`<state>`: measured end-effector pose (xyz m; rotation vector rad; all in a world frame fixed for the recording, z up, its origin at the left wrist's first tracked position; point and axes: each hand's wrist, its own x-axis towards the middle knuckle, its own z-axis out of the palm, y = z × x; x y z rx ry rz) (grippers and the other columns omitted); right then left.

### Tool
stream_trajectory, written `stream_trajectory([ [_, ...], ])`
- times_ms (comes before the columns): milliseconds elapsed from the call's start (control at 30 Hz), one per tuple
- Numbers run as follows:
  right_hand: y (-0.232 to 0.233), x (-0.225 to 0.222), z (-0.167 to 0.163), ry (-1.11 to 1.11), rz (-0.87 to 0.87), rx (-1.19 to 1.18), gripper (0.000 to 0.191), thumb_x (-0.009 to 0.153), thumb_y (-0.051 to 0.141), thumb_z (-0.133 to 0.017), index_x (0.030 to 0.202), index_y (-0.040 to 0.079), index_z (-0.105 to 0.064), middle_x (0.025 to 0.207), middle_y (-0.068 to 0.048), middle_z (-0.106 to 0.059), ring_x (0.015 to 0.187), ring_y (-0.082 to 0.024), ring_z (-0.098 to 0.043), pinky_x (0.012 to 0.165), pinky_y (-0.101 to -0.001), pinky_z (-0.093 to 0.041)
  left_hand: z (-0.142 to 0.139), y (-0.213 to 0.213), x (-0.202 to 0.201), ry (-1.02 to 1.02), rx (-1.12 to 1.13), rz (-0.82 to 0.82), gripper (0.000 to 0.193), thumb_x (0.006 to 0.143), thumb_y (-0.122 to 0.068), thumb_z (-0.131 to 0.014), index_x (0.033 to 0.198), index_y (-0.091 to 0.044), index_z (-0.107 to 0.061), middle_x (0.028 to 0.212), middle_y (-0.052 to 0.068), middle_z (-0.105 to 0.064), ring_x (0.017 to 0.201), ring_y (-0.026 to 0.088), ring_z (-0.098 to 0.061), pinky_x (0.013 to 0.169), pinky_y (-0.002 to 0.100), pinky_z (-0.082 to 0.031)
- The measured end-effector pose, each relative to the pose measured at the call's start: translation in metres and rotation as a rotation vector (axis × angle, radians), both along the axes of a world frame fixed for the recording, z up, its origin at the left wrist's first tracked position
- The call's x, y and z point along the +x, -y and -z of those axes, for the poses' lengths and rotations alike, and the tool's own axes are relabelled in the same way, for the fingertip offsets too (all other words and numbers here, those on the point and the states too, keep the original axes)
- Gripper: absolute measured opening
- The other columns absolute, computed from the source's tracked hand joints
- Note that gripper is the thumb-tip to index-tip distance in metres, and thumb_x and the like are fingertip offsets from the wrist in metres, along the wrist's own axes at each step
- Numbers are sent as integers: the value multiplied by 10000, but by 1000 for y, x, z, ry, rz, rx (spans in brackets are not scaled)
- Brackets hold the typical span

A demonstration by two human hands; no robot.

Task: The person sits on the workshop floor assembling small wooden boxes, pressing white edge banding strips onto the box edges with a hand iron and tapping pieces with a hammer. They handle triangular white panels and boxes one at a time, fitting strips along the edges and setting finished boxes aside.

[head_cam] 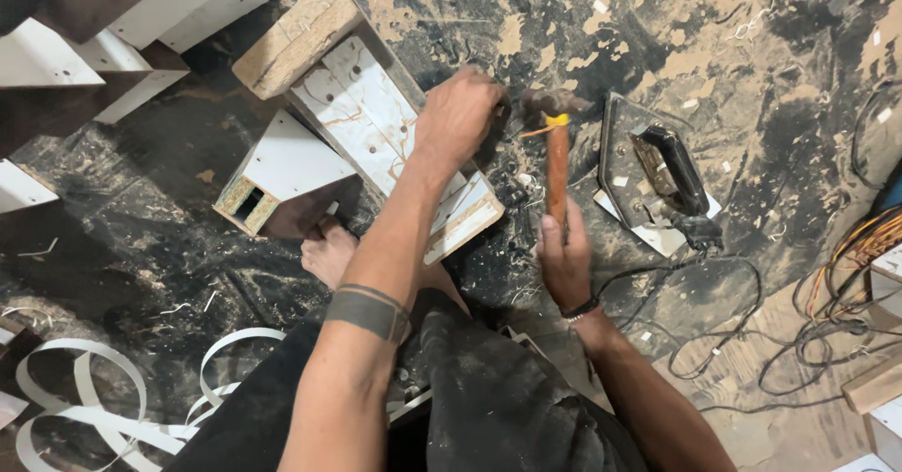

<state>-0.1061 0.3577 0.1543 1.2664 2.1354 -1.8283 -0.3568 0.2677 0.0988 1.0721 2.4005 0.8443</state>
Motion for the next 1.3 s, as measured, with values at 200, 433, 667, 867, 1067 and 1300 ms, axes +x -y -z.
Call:
stream_trajectory([
  [200,-4,5,1,25,-140,133,467,1063,274,-455,1453,19,-470,808,23,-536,580,-64,-497,474,-237,-462,0,-7,-5,121,-72,-100,147,837,-6,-679,918,-81,-776,920,114,-731,928,275,-677,798,429,-571],
  [433,0,3,-6,-83,-243,308,504,1100,262,-470,1521,-16,-449,880,-34,-585,719,-110,-540,631,-287,-471,-4,0,-1,-28,37,-33,143,796,20,-685,893,-52,-760,925,124,-732,981,315,-682,844,447,-564],
  [667,1,-2,-18,55,-202,277,501,1059,260,-480,1487,-2,-480,823,-58,-579,666,-148,-536,586,-331,-462,-4,-1,-2,-43,17,-71,107,785,-3,-677,851,-45,-751,916,112,-718,963,303,-660,853,425,-553],
  [867,0,-3,-15,-51,-278,385,475,1090,263,-476,1476,-14,-490,862,-62,-604,695,-161,-564,608,-338,-480,-5,0,-2,-7,12,-74,115,800,-2,-673,870,-46,-752,944,104,-711,984,291,-647,870,422,-548],
  [1067,-2,2,-10,116,-232,267,460,1036,286,-434,1407,34,-533,708,-29,-577,532,-163,-525,467,-355,-457,-3,-2,-2,-36,42,-94,115,778,11,-680,839,-46,-759,1012,96,-687,1012,291,-635,871,413,-553],
  [1300,1,-3,-9,0,-284,355,409,1108,299,-453,1391,17,-541,825,-24,-582,644,-143,-534,569,-343,-490,-2,-6,-3,-2,-53,-93,140,786,-1,-685,886,-48,-771,1026,76,-684,1003,259,-635,888,393,-550],
])
